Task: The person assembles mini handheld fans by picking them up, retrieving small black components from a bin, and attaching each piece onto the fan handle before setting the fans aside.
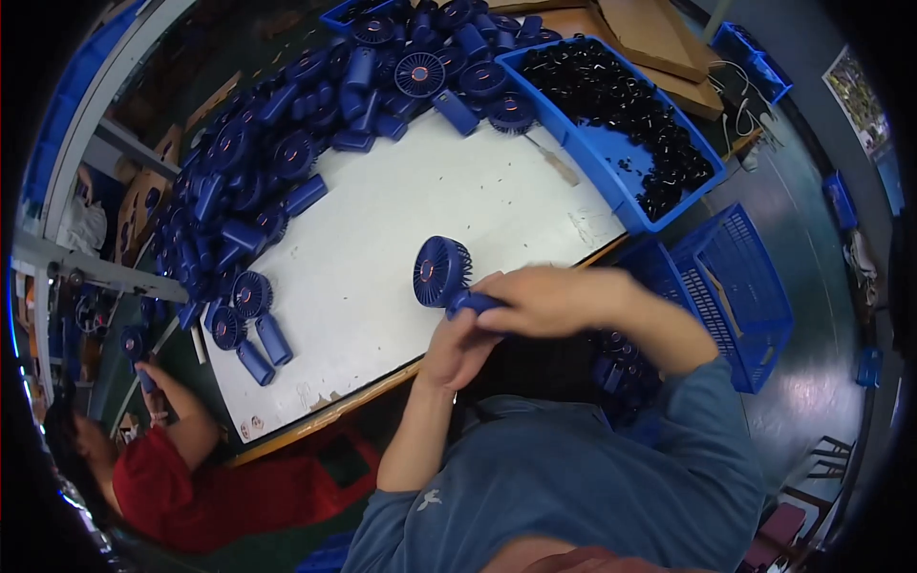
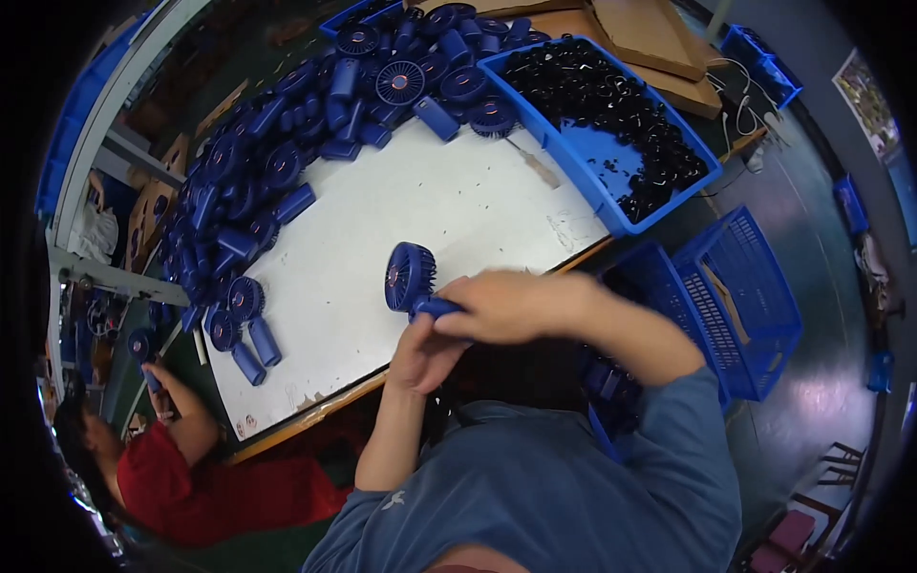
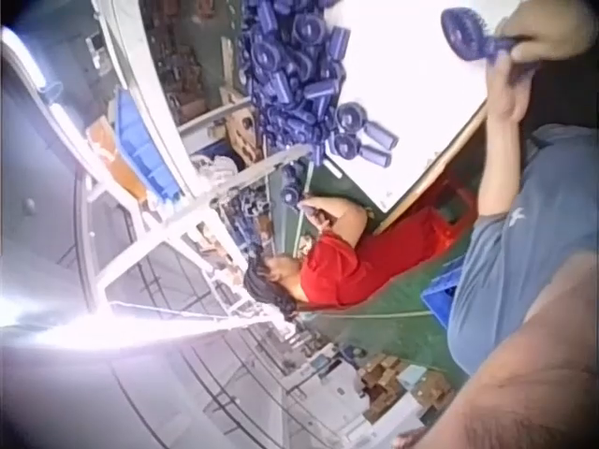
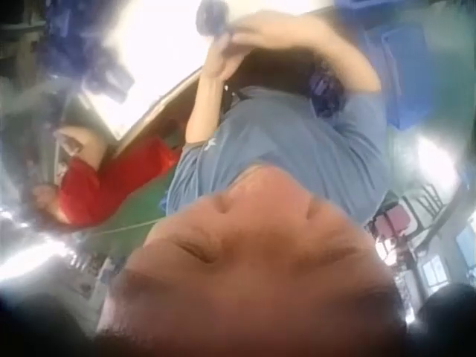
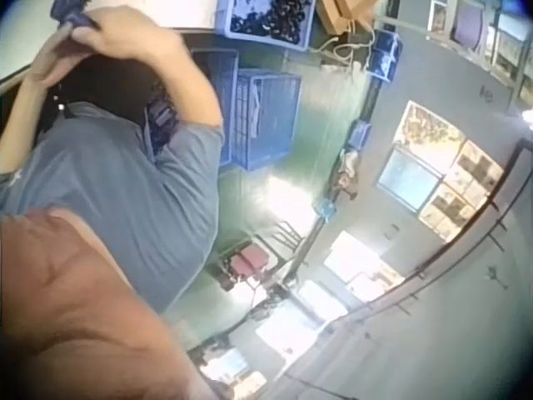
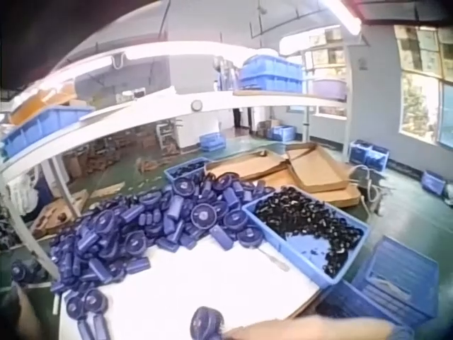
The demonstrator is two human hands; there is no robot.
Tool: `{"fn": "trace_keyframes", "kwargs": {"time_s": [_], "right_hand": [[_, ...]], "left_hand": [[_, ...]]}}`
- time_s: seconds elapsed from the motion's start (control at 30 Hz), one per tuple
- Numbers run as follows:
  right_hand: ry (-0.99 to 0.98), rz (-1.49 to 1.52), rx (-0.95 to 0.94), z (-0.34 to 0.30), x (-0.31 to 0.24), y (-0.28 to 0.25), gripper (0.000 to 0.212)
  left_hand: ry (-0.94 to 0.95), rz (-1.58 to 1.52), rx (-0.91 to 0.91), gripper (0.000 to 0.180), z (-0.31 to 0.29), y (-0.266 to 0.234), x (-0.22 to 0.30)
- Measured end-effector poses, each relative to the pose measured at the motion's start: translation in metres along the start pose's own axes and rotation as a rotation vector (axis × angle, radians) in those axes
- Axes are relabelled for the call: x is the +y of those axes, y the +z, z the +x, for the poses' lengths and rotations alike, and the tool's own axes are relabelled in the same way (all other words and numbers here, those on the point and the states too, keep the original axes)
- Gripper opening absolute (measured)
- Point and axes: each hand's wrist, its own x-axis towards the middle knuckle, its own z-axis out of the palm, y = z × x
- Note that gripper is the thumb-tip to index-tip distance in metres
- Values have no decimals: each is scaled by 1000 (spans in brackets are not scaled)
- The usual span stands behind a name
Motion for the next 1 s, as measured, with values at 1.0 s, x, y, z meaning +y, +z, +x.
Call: {"fn": "trace_keyframes", "kwargs": {"time_s": [1.0], "right_hand": [[-282,34,506,1,9,47,29]], "left_hand": [[85,213,346,38,-23,-3,25]]}}
